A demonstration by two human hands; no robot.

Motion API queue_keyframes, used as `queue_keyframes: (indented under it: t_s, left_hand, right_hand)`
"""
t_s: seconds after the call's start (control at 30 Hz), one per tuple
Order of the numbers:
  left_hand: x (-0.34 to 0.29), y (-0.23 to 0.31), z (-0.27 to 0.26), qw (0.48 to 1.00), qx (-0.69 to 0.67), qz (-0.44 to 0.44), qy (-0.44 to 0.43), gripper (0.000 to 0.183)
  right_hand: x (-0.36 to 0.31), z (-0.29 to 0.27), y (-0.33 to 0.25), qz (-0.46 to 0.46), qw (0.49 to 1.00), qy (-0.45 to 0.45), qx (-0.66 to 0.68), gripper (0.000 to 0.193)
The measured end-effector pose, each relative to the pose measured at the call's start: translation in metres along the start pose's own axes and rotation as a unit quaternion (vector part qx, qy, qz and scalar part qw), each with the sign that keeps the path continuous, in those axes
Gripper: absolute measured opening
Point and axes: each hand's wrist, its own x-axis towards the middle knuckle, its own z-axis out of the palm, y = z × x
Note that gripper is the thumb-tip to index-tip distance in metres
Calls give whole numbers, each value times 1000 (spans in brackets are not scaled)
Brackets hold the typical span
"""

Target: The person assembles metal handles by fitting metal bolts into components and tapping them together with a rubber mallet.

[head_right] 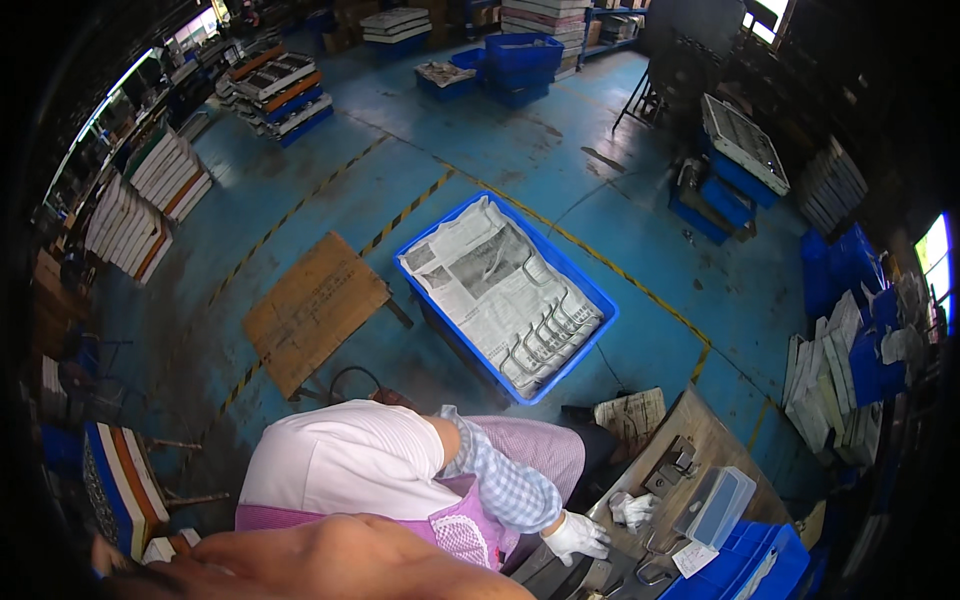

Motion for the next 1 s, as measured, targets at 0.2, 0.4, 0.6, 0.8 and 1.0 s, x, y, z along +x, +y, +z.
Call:
queue_keyframes:
  t_s: [0.2, 0.4, 0.6, 0.8, 1.0]
  left_hand:
    - [-7, 27, -19, 999, -44, -11, -14, 79]
    - [-24, 67, -83, 981, -111, -92, 127, 31]
    - [-1, 103, -48, 795, -523, -271, -143, 52]
    - [3, 114, 5, 881, -307, -222, -282, 42]
    - [-27, 93, -34, 923, -232, -195, -239, 49]
  right_hand:
    - [-55, -14, 28, 61, 988, 75, -118, 36]
    - [-240, -49, -48, 142, 946, 262, -129, 31]
    - [-289, 23, -220, 38, 915, 335, -220, 18]
    - [-347, 41, -192, -6, 956, 257, -143, 20]
    - [-433, -10, -64, 321, 803, 339, -370, 62]
